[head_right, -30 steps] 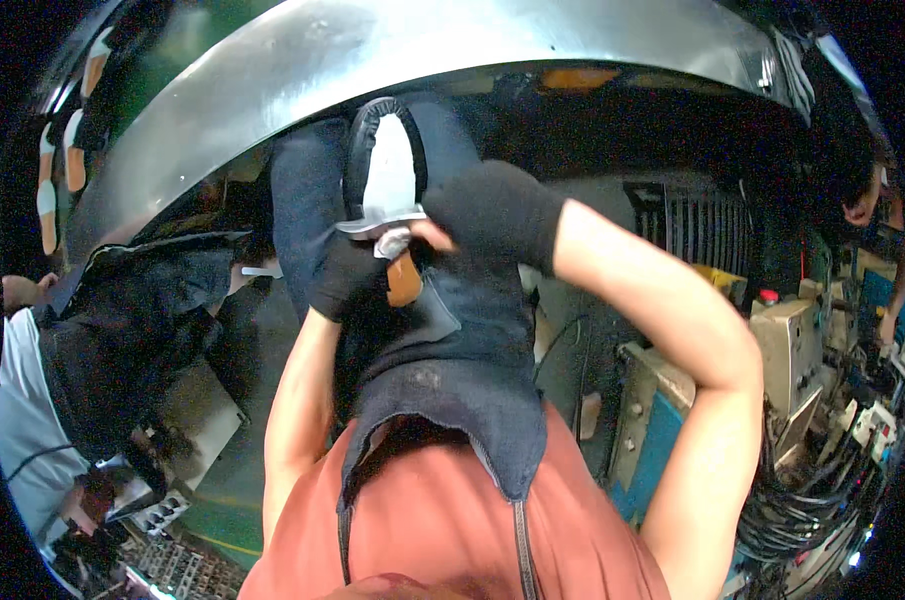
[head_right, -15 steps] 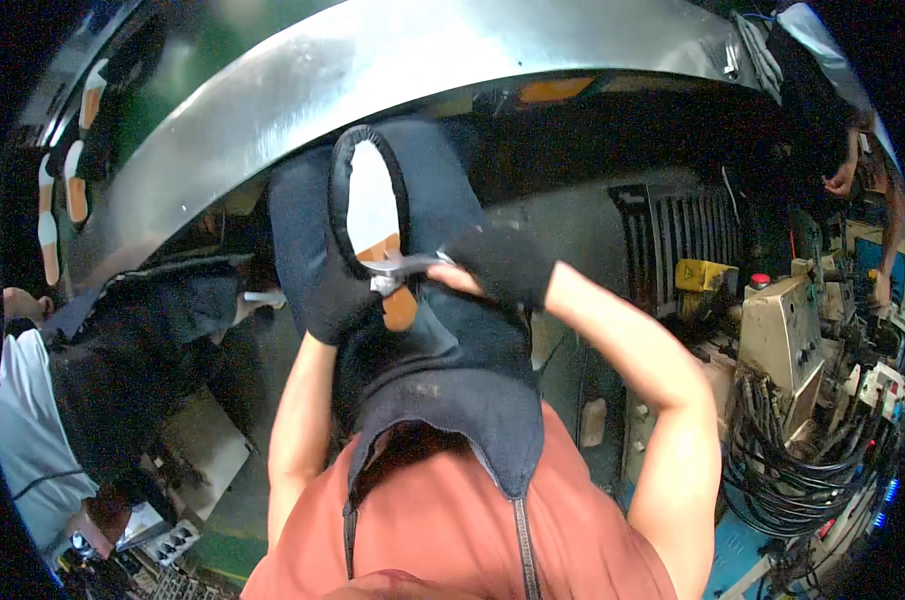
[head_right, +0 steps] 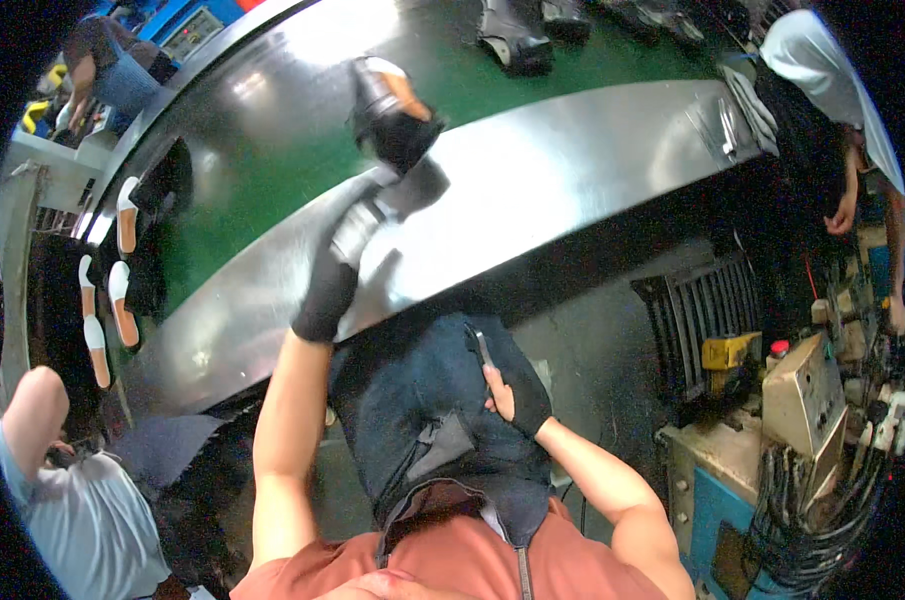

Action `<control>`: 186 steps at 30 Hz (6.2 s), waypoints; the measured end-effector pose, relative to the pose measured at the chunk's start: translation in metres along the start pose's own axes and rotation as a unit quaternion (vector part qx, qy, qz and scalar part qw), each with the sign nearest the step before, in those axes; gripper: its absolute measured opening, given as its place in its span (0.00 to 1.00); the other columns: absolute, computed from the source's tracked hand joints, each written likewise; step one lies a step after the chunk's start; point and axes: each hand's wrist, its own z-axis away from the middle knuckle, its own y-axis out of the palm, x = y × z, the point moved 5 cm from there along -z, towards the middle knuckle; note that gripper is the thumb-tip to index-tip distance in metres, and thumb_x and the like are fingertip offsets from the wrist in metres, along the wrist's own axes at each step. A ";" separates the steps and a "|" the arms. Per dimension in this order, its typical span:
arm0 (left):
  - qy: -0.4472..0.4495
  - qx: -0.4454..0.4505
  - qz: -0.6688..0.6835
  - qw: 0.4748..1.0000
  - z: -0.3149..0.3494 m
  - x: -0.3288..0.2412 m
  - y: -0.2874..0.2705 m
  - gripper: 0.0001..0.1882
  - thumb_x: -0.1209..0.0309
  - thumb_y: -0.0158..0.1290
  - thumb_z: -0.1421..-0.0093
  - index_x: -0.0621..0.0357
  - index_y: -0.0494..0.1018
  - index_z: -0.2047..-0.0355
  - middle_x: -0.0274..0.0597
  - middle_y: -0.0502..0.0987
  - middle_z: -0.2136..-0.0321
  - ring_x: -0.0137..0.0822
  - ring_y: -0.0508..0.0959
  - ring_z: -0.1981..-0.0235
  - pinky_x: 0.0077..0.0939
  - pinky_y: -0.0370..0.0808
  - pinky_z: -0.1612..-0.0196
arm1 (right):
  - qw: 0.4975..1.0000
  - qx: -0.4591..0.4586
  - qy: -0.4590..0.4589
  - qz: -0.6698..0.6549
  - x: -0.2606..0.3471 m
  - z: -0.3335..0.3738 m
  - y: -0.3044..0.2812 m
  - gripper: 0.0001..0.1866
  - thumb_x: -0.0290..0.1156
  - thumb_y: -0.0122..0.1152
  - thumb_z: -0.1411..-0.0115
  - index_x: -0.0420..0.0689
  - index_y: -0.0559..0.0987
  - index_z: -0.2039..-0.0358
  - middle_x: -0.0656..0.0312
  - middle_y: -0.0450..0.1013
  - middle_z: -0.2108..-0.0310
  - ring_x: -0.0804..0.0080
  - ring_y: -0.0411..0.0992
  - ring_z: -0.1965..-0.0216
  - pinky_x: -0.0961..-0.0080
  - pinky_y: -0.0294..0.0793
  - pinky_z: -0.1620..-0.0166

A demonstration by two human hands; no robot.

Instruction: The person uses pliers to trim excess material from the edges of shoes on a conveyor belt. They repeatedly pick up shoes, pull away loose material with the pliers, and place the shoes back on the belt. The process is repeated for multiple shoes throughout the clip.

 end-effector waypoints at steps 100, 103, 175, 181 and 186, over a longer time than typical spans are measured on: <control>-0.394 0.133 0.129 0.900 0.332 0.044 0.018 0.17 0.51 0.46 0.35 0.51 0.70 0.62 0.35 0.71 0.79 0.28 0.69 0.83 0.21 0.69 0.82 | 0.809 0.161 -0.375 0.422 0.146 -0.016 0.099 0.25 0.44 0.34 0.34 0.38 0.74 0.54 0.37 0.71 0.56 0.42 0.70 0.53 0.54 0.69 0.51; -0.397 0.135 0.134 0.898 0.328 0.045 0.018 0.16 0.51 0.46 0.35 0.50 0.70 0.61 0.35 0.71 0.79 0.28 0.69 0.83 0.21 0.69 0.82 | 0.812 0.164 -0.370 0.421 0.148 -0.019 0.099 0.24 0.44 0.34 0.34 0.38 0.74 0.54 0.37 0.71 0.56 0.42 0.70 0.53 0.54 0.69 0.51; -0.462 0.213 0.052 0.859 0.302 0.152 -0.019 0.20 0.58 0.46 0.34 0.60 0.71 0.52 0.48 0.80 0.68 0.38 0.80 0.79 0.31 0.79 0.77 | 0.896 0.120 -0.124 0.408 0.054 -0.027 0.004 0.30 0.47 0.34 0.34 0.32 0.77 0.62 0.40 0.74 0.61 0.44 0.71 0.56 0.60 0.67 0.50; -0.459 0.247 0.037 0.853 0.295 0.148 -0.024 0.23 0.54 0.46 0.35 0.64 0.74 0.59 0.48 0.80 0.69 0.39 0.80 0.81 0.28 0.77 0.77 | 0.881 0.102 -0.192 0.421 0.071 -0.025 0.006 0.29 0.45 0.33 0.33 0.32 0.76 0.58 0.40 0.73 0.58 0.44 0.71 0.54 0.61 0.66 0.48; -0.461 0.234 0.054 0.854 0.287 0.130 -0.024 0.28 0.51 0.45 0.35 0.69 0.76 0.66 0.48 0.80 0.75 0.38 0.79 0.82 0.27 0.76 0.76 | 0.887 0.130 -0.178 0.406 0.067 -0.028 0.008 0.28 0.45 0.34 0.34 0.33 0.76 0.57 0.40 0.73 0.57 0.44 0.71 0.53 0.60 0.66 0.48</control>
